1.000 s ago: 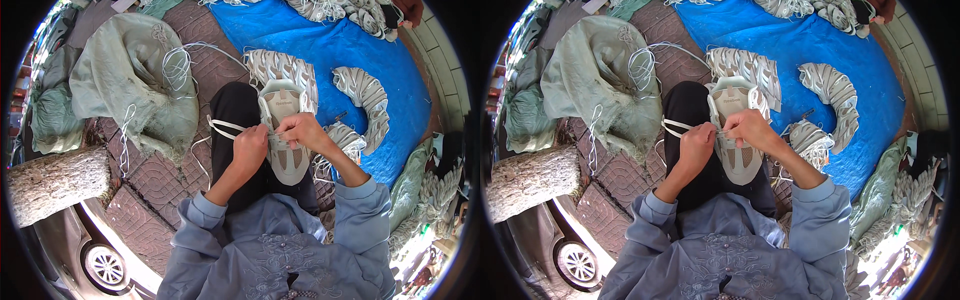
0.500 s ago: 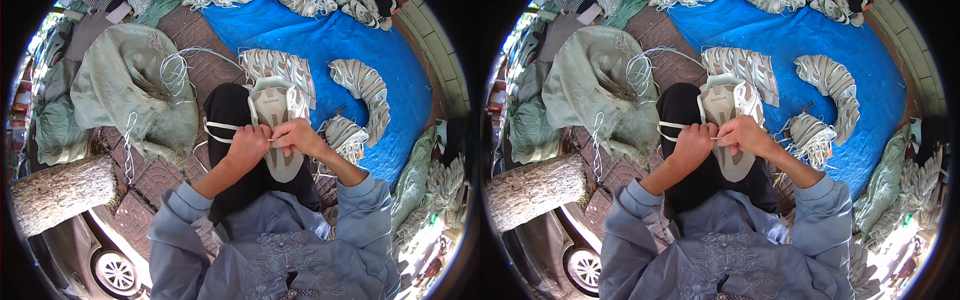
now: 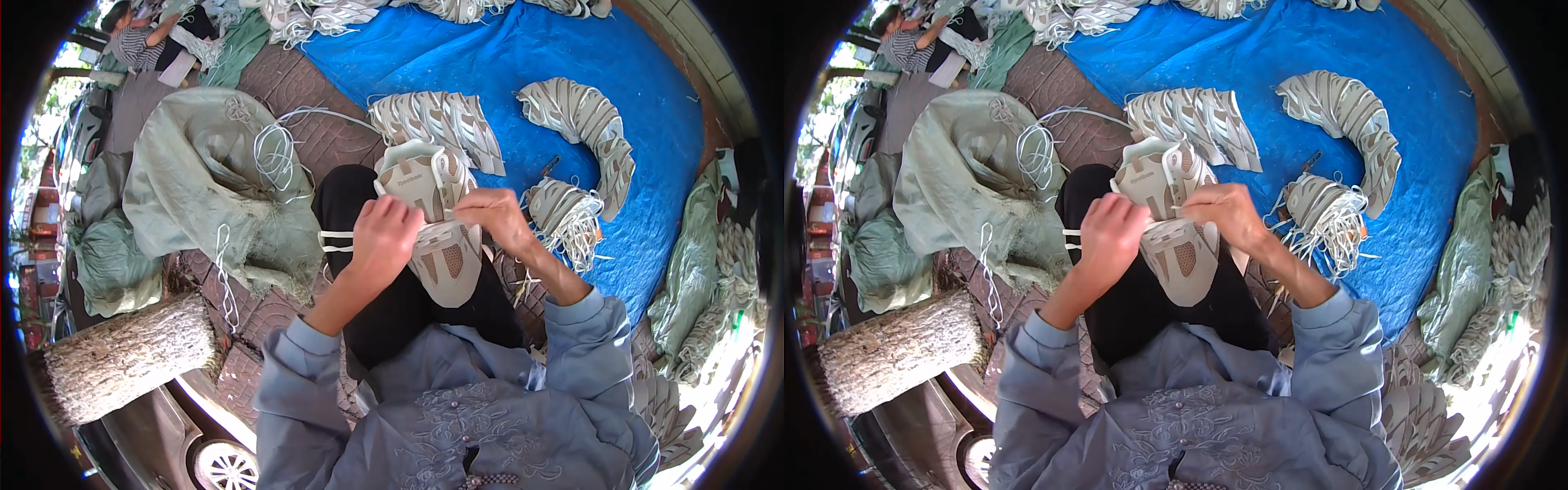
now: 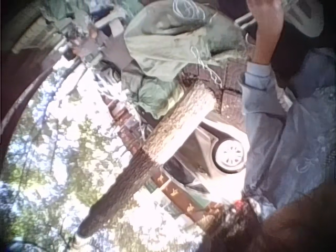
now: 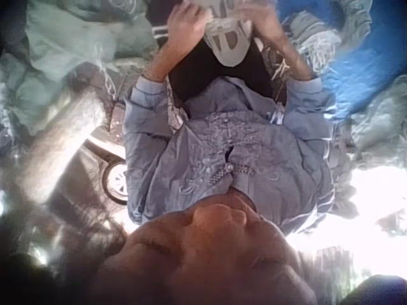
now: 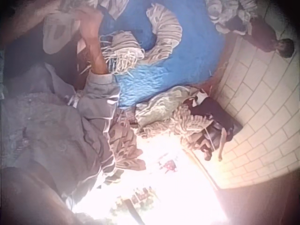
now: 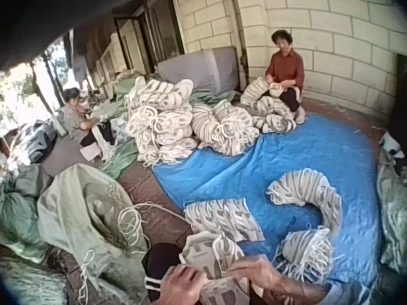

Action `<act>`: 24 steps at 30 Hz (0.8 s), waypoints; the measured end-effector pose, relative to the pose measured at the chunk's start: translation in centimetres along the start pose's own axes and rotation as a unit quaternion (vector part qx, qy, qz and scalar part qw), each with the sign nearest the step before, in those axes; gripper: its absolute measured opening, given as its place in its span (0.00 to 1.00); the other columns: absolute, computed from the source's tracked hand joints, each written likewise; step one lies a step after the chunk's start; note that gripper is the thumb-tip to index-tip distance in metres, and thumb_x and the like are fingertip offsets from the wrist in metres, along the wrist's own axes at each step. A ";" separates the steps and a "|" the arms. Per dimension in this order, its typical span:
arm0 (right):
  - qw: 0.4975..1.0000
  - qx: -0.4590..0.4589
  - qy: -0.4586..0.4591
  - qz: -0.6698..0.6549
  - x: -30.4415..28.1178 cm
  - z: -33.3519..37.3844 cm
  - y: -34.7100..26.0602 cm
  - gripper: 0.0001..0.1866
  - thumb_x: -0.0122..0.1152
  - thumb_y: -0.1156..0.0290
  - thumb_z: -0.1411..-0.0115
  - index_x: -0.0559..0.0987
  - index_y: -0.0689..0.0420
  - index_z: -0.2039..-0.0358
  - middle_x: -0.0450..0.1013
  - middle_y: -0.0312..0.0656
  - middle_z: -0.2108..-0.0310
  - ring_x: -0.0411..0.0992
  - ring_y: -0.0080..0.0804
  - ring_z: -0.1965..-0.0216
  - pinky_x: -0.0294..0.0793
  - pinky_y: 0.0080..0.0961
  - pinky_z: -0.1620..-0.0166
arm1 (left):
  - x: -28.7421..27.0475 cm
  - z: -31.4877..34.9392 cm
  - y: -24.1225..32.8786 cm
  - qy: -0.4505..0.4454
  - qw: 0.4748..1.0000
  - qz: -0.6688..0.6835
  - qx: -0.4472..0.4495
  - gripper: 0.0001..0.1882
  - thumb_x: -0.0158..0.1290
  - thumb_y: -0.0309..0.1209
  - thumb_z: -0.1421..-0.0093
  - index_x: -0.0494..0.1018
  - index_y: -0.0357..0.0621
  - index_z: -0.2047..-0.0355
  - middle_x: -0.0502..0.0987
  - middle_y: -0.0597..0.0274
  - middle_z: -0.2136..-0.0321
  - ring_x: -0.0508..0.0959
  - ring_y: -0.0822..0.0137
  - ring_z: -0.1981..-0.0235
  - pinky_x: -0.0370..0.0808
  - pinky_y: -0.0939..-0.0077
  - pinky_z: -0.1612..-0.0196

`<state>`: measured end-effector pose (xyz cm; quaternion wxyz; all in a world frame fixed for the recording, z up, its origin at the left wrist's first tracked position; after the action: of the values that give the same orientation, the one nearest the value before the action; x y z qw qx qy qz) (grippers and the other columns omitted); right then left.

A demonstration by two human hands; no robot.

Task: The person sits on a mat and laces a white sneaker by hand. They thread a long white lace through the eyelets, pull it tight, and tie a knot to secure it.

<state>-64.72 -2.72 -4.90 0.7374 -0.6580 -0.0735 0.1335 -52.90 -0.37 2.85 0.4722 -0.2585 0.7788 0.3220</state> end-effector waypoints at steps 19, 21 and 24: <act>0.841 -0.262 0.040 0.472 1.7 0.2 -2.3 0.02 0.55 0.72 0.58 0.73 0.56 0.82 0.67 0.38 0.81 0.70 0.37 0.77 0.70 0.31 0.72 | 6.5 -3.1 -2.5 -0.173 0.952 0.171 -0.187 0.07 0.48 0.27 0.53 0.76 0.44 0.76 0.75 0.50 0.78 0.75 0.52 0.74 0.71 0.62 0.67; 0.848 -0.291 0.027 0.442 1.5 0.5 -2.4 0.03 0.56 0.72 0.59 0.73 0.56 0.83 0.67 0.38 0.81 0.69 0.37 0.76 0.70 0.31 0.72 | 7.2 -3.0 -2.4 -0.199 0.954 0.130 -0.183 0.07 0.48 0.26 0.54 0.76 0.43 0.77 0.75 0.49 0.79 0.75 0.52 0.74 0.71 0.62 0.67; 0.876 -0.314 0.006 0.366 1.0 0.6 -2.5 0.04 0.57 0.71 0.58 0.73 0.56 0.82 0.67 0.38 0.81 0.68 0.38 0.75 0.69 0.30 0.71 | 7.4 -4.0 -0.7 -0.198 0.973 0.075 -0.088 0.05 0.48 0.26 0.55 0.74 0.40 0.81 0.73 0.49 0.83 0.75 0.52 0.77 0.71 0.60 0.71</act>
<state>-63.70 -2.10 -2.37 0.3912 -0.8356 0.1386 0.3598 -57.75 -4.54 -2.66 0.5669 -0.1713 0.6558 0.4682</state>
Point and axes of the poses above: each hand's wrist, its own z-axis away from the middle knuckle, its own x-axis out of the palm, y = z × x, the point moved 10 cm from there along -z, towards the middle knuckle
